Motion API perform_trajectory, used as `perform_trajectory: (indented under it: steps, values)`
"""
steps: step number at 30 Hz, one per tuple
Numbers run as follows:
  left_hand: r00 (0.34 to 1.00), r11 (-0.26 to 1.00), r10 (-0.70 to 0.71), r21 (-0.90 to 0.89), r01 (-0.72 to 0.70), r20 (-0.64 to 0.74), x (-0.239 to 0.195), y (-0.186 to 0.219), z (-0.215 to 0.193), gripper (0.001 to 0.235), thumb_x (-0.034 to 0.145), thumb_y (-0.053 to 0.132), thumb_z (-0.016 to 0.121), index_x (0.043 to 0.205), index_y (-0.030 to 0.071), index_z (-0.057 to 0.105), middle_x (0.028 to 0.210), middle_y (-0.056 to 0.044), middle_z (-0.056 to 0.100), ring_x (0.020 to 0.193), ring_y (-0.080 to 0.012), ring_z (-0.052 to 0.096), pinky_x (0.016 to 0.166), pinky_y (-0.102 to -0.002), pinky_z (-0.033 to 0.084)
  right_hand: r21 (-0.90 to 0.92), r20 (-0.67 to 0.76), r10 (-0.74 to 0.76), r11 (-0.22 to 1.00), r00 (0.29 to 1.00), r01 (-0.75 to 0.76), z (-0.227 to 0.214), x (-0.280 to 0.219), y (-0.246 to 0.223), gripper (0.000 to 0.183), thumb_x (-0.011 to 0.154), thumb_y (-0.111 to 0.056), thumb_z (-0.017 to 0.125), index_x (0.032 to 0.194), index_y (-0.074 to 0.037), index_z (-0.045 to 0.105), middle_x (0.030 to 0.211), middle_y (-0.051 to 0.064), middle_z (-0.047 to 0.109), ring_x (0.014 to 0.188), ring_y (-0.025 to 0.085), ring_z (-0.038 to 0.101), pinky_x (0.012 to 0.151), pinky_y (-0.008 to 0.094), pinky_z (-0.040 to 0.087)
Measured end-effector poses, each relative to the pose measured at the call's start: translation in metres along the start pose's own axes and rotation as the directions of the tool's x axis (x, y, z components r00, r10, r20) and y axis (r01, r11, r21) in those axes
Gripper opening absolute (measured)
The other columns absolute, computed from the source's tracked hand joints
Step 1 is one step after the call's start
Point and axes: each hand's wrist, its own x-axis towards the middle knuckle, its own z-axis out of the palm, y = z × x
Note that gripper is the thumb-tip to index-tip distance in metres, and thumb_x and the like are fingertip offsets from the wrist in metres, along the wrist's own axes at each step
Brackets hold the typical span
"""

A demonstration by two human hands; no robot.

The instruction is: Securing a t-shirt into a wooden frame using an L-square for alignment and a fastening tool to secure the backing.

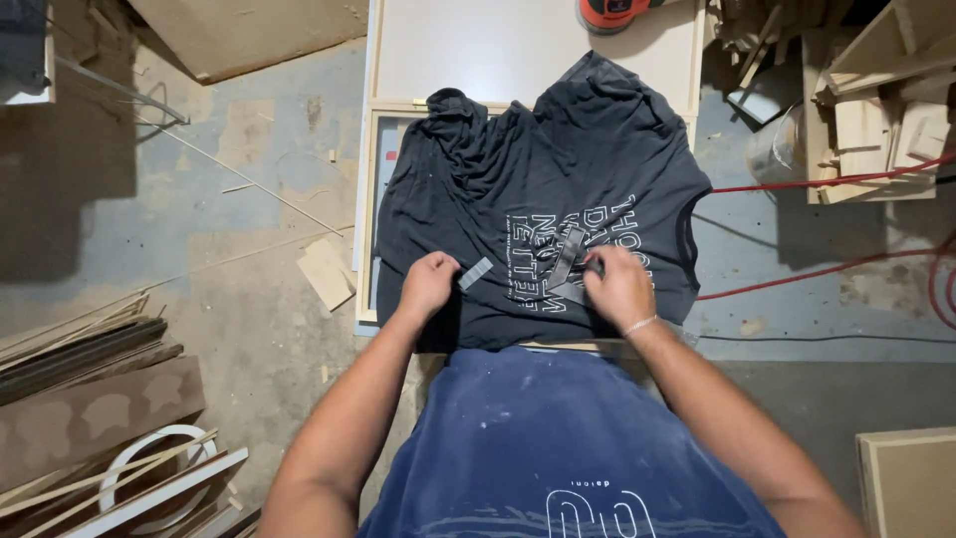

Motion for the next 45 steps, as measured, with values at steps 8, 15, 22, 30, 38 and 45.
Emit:
perform_trajectory:
  steps: [8, 15, 22, 30, 38, 45]
  values:
    - [0.985, 0.798, 0.167, 0.580, -0.165, 0.050, -0.112, 0.054, -0.034, 0.042, 0.083, 0.048, 0.074, 0.092, 0.007, 0.072, 0.087, -0.020, 0.075, 0.092, -0.0412, 0.074, 0.079, -0.050, 0.060, -0.381, -0.316, -0.376, 0.891, 0.871, 0.247, -0.042, 0.001, 0.013, 0.051, 0.084, -0.038, 0.074, 0.131, -0.022, 0.067, 0.119, 0.003, 0.064, 0.122, 0.023, 0.057, 0.108, 0.041, 0.040]
    - [0.969, 0.677, 0.246, 0.723, -0.141, -0.041, -0.100, -0.011, -0.021, 0.032, 0.091, 0.043, 0.068, 0.100, 0.013, 0.062, 0.082, -0.011, 0.072, 0.085, -0.0346, 0.074, 0.074, -0.047, 0.061, -0.318, 0.102, -0.456, 0.827, 0.884, 0.464, -0.036, -0.053, 0.030, 0.040, 0.086, -0.048, 0.064, 0.117, -0.023, 0.063, 0.091, -0.001, 0.062, 0.091, 0.022, 0.064, 0.083, 0.038, 0.053]
    - [0.784, 0.455, 0.620, 0.827, -0.330, -0.028, -0.058, -0.021, -0.021, 0.013, 0.089, 0.030, 0.062, 0.087, 0.018, 0.057, 0.067, -0.007, 0.064, 0.071, -0.0295, 0.072, 0.061, -0.043, 0.059, -0.322, 0.038, -0.535, 0.793, 0.844, 0.518, -0.026, -0.016, 0.035, 0.034, 0.087, -0.048, 0.063, 0.109, -0.023, 0.061, 0.088, -0.002, 0.058, 0.087, 0.021, 0.065, 0.076, 0.037, 0.055]
    - [0.684, 0.511, 0.673, 0.846, -0.154, -0.282, -0.012, 0.049, -0.031, 0.015, 0.095, 0.028, 0.064, 0.088, 0.016, 0.057, 0.068, -0.006, 0.063, 0.066, -0.0289, 0.071, 0.056, -0.041, 0.061, -0.331, -0.095, -0.618, 0.759, 0.781, 0.560, -0.040, -0.011, 0.008, 0.028, 0.085, -0.034, 0.068, 0.109, -0.021, 0.065, 0.090, 0.002, 0.058, 0.086, 0.025, 0.062, 0.072, 0.041, 0.050]
    - [0.882, 0.663, 0.453, 0.710, -0.237, -0.129, -0.066, 0.068, 0.018, 0.019, 0.092, 0.032, 0.066, 0.092, 0.012, 0.065, 0.078, -0.013, 0.071, 0.079, -0.0362, 0.074, 0.068, -0.049, 0.061, -0.210, -0.049, -0.820, 0.567, 0.570, 0.797, 0.015, -0.035, 0.009, 0.028, 0.091, -0.026, 0.058, 0.116, -0.016, 0.065, 0.086, 0.004, 0.057, 0.082, 0.026, 0.061, 0.070, 0.038, 0.050]
    - [0.948, 0.735, 0.307, 0.654, -0.180, -0.084, -0.068, 0.036, -0.003, 0.031, 0.095, 0.039, 0.062, 0.104, 0.010, 0.063, 0.088, -0.019, 0.073, 0.090, -0.0412, 0.072, 0.077, -0.052, 0.059, 0.035, 0.004, -0.825, 0.564, 0.564, 0.825, 0.003, -0.044, -0.009, 0.013, 0.089, -0.023, 0.059, 0.099, -0.016, 0.060, 0.079, 0.001, 0.053, 0.076, 0.024, 0.061, 0.067, 0.036, 0.052]
